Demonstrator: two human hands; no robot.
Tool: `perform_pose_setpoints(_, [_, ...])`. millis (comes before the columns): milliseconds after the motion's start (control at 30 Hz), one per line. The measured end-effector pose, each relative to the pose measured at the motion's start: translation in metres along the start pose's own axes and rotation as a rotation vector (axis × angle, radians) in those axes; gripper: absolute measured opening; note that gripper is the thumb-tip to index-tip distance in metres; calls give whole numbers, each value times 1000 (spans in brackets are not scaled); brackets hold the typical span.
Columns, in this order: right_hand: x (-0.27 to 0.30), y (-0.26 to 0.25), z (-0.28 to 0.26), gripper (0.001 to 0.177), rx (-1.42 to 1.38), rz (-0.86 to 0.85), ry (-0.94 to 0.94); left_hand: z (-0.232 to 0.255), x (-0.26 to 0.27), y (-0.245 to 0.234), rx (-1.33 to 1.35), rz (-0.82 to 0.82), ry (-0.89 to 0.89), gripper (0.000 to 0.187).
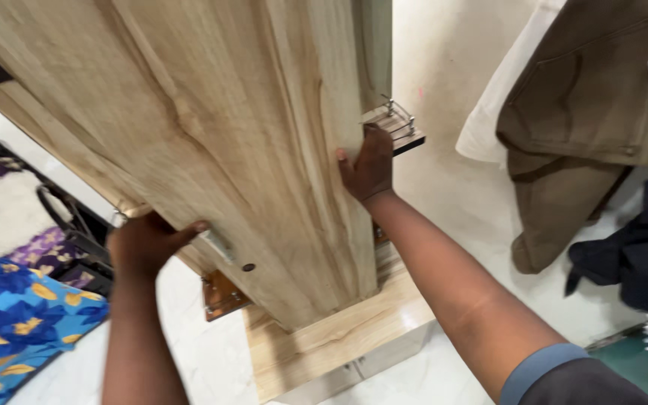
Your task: The person aligns and secures a wooden wardrobe door to its frame using both hands. They repeatedly adjust the door's position to ensure proper alignment with the hinges and frame, then press it into place.
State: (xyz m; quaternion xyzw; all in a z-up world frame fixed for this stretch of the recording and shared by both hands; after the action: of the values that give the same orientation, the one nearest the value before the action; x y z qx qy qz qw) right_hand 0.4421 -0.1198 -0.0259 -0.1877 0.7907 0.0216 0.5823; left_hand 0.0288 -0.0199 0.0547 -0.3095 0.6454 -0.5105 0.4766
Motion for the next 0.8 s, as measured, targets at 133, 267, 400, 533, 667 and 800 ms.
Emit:
perform_pose_setpoints(133, [0,6,-2,73,96,29,-61,-19,-14,21,-7,-318,-67,88])
perform_pose_setpoints(267, [-13,-12,-14,64,-128,56,-26,0,-11,2,-165,-159,-23,90])
perform_pose_setpoints(400, [-19,-25,-27,59,-172,52,-33,12,18,-5,-231,-249,-210,83])
perform_pose_setpoints(533, [-20,-27,-29,59,-175,70,-47,13,19,4,-195,-201,-198,83])
perform_pose_setpoints(667, [-19,-23,-27,59,-183,33,-48,-5,1,15,-154,-177,-168,90])
perform_pose_setpoints(800, [-15,-20,-22,59,-168,29,-36,-15,-10,24,-156,-328,-208,94])
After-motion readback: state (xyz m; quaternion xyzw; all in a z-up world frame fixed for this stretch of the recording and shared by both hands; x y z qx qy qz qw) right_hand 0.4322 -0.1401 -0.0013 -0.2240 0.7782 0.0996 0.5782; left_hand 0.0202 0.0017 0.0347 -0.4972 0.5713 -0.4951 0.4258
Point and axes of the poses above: each hand's wrist, its own x-axis away from the middle knuckle, its own y-axis out of the palm, z = x × y, the point moved 6 cm from there along -x, towards the middle knuckle, and after that the axes turned 11 degrees about -x, right-handed, at the moved point
